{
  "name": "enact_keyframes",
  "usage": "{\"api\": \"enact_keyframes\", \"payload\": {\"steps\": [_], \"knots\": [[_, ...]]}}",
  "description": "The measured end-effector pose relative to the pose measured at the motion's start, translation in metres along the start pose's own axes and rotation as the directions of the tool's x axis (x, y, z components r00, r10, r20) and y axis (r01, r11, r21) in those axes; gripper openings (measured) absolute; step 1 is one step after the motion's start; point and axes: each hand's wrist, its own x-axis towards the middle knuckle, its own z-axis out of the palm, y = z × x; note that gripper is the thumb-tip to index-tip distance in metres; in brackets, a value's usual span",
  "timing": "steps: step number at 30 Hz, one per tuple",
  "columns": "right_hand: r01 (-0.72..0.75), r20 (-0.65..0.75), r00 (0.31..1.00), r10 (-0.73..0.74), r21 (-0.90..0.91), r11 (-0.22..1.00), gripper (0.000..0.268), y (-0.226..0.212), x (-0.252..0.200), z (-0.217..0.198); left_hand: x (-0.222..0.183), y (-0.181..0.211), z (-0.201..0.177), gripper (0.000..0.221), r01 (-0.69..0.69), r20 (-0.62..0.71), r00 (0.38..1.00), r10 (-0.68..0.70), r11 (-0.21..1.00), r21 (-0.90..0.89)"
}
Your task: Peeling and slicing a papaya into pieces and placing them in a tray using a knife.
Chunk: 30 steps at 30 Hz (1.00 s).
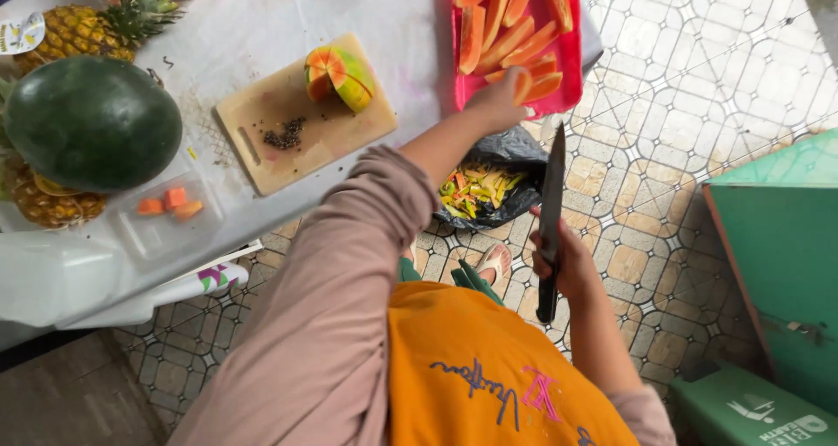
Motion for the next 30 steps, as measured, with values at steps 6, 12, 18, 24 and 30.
{"api": "enact_keyframes", "payload": {"steps": [6,12,18,24,30], "knots": [[-0.062,-0.255,0.964,0.076,0.061,0.996,0.062,0.005,-0.096,-0.003,0.070,0.031,0.037,0.053,-0.024,0.151,0.988,-0.024,0.949,0.313],[-0.111,-0.474,0.863,0.173,0.157,0.981,0.057,0.038,-0.162,-0.036,0.094,0.018,0.041,0.051,-0.079,0.061,0.996,0.058,0.890,0.450],[-0.170,-0.679,0.681,0.276,0.220,0.960,0.059,0.011,-0.162,0.011,0.163,-0.031,0.078,0.054,-0.009,-0.261,0.931,0.256,0.729,0.684],[-0.177,-0.611,0.773,0.170,0.050,0.983,0.057,-0.013,-0.139,0.021,0.068,-0.024,0.041,0.092,-0.171,-0.518,0.657,0.548,0.777,0.605],[-0.153,-0.595,0.794,0.123,0.000,0.988,0.048,-0.029,-0.109,0.048,-0.103,-0.125,-0.085,0.051,-0.168,-0.924,0.251,0.288,0.953,0.252]]}}
